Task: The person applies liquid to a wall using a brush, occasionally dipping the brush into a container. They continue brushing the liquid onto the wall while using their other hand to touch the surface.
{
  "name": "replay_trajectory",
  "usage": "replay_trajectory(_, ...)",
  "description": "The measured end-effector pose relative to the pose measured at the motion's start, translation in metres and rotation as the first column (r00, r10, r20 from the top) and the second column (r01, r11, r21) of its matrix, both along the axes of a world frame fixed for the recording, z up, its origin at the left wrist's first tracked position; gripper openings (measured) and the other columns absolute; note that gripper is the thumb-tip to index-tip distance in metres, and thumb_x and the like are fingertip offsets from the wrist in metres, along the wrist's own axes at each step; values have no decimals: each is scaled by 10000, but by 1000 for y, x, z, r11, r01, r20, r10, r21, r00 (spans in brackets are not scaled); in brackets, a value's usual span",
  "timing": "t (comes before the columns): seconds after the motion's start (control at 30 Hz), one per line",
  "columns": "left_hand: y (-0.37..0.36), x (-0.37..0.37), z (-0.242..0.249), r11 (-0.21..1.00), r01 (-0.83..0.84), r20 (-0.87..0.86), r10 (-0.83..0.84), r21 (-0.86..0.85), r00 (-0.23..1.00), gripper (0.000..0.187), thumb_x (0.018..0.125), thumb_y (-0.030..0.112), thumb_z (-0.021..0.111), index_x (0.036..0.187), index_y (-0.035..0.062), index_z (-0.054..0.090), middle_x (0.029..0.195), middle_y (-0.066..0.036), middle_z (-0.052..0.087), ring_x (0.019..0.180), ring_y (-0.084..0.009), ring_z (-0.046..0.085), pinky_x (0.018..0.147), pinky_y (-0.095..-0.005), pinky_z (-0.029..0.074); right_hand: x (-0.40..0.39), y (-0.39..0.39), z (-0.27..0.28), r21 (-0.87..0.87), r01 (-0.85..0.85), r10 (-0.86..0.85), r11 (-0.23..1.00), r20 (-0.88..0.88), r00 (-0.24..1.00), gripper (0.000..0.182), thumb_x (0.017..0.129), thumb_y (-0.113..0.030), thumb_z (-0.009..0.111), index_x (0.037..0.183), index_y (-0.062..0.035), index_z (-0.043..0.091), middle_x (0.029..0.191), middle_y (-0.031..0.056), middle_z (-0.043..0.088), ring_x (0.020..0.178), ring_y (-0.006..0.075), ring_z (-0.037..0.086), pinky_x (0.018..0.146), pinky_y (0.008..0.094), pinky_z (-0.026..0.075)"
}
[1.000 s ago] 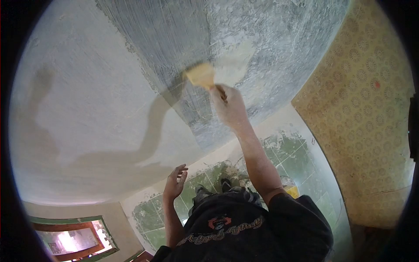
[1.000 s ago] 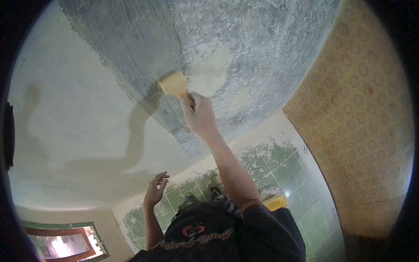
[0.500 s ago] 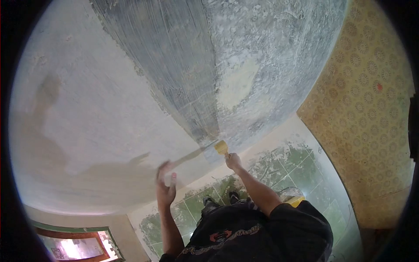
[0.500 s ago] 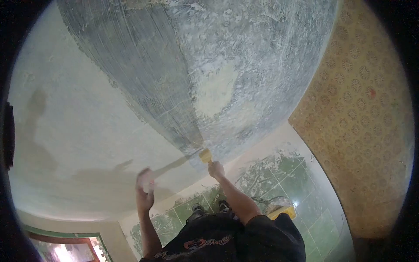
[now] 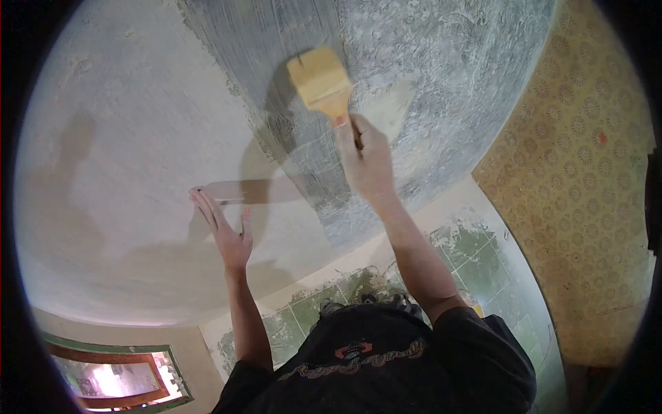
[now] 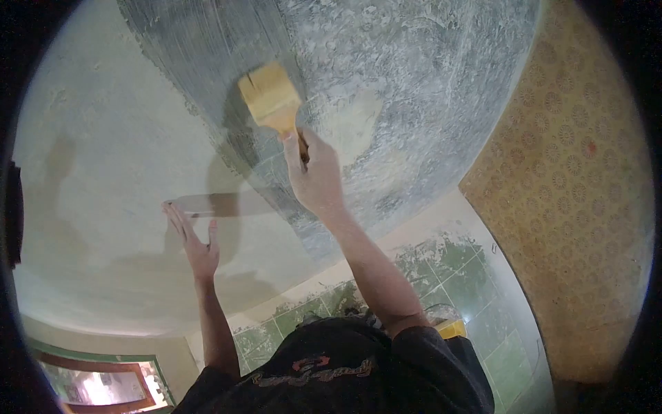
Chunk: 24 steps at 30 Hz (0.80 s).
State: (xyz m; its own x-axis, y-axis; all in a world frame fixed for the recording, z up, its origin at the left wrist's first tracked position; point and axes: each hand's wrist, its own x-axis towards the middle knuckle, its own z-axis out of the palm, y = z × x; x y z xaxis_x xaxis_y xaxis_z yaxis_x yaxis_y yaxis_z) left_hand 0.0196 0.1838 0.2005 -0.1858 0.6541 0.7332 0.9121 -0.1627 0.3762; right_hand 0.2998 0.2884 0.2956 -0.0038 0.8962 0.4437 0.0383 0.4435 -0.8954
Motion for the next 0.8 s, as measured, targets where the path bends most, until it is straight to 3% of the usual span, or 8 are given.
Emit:
replay_trajectory(0.13, 15, -8, -13, 990, -134, -207, 138, 32, 968, 963, 946, 310, 699, 1605, -78, 113, 1679, -311, 66, 1565, -469, 49, 1263, -574, 84, -36, 16, -163, 117, 80, -88, 990, 68, 994, 322, 1081, -266, 525, 991, 26, 627, 669, 181, 548, 586, 274, 492, 579, 397, 409)
replay_trajectory(0.27, 12, -10, -13, 984, -176, -241, 175, 15, 955, 985, 941, 349, 705, 1604, -78, 115, 1678, -310, 74, 1564, -469, 56, 1256, -598, 90, -9, -19, -362, -453, 140, 44, 881, 374, 927, 399, 1029, -325, 600, 847, 24, 666, 672, 225, 623, 629, 381, 618, 607, 467, 472)
replay_trajectory(0.33, 11, -11, -12, 984, -177, -237, 175, 14, 956, 985, 941, 351, 706, 1605, -77, 118, 1679, -307, 75, 1564, -468, 58, 1252, -607, 92, -8, -5, -372, -510, 89, 124, 855, 367, 922, 436, 1024, -350, 601, 801, 18, 669, 639, 191, 632, 606, 349, 635, 581, 453, 473)
replay_trajectory(0.43, 9, -11, -10, 987, -163, -232, 160, 8, 960, 969, 948, 339, 701, 1609, -65, 119, 1684, -297, 73, 1567, -462, 55, 1246, -617, 92, -28, 37, -340, -94, -12, 52, 996, 435, 899, 488, 1016, -365, 607, 693, -2, 655, 548, 70, 596, 519, 197, 608, 482, 400, 425)
replay_trajectory(0.47, 8, -11, -10, 989, -149, -233, 147, 10, 961, 955, 954, 326, 695, 1613, -53, 118, 1688, -290, 71, 1570, -457, 49, 1245, -619, 89, -17, 32, -257, -94, -14, 54, 995, 439, 897, 488, 1016, -365, 607, 693, -2, 655, 548, 70, 596, 519, 197, 608, 482, 400, 425)
replay_trajectory(0.5, 8, -11, -10, 989, -150, -231, 148, 10, 962, 955, 954, 326, 695, 1613, -53, 118, 1688, -290, 71, 1570, -457, 49, 1245, -619, 89, -26, 8, -169, -314, -185, 217, 931, 69, 974, 415, 1045, -316, 587, 767, -17, 658, 572, -16, 535, 518, 69, 526, 453, 320, 374)
replay_trajectory(0.67, 9, -10, -11, 989, -147, -233, 148, 23, 961, 958, 958, 330, 691, 1619, -47, 109, 1691, -285, 69, 1570, -457, 56, 1243, -616, 87, -14, -36, 0, -110, -174, 165, 979, -87, 982, 379, 1064, -284, 551, 954, 64, 654, 640, 25, 483, 574, 101, 432, 543, 328, 355)
replay_trajectory(0.8, 10, -13, -15, 989, -146, -244, 151, 36, 958, 963, 955, 329, 695, 1622, -41, 107, 1695, -274, 73, 1573, -449, 58, 1243, -615, 89, -31, -17, -24, -55, -107, 104, 993, -52, 993, 366, 1068, -280, 552, 997, 66, 645, 639, 56, 455, 574, 124, 423, 551, 332, 356)
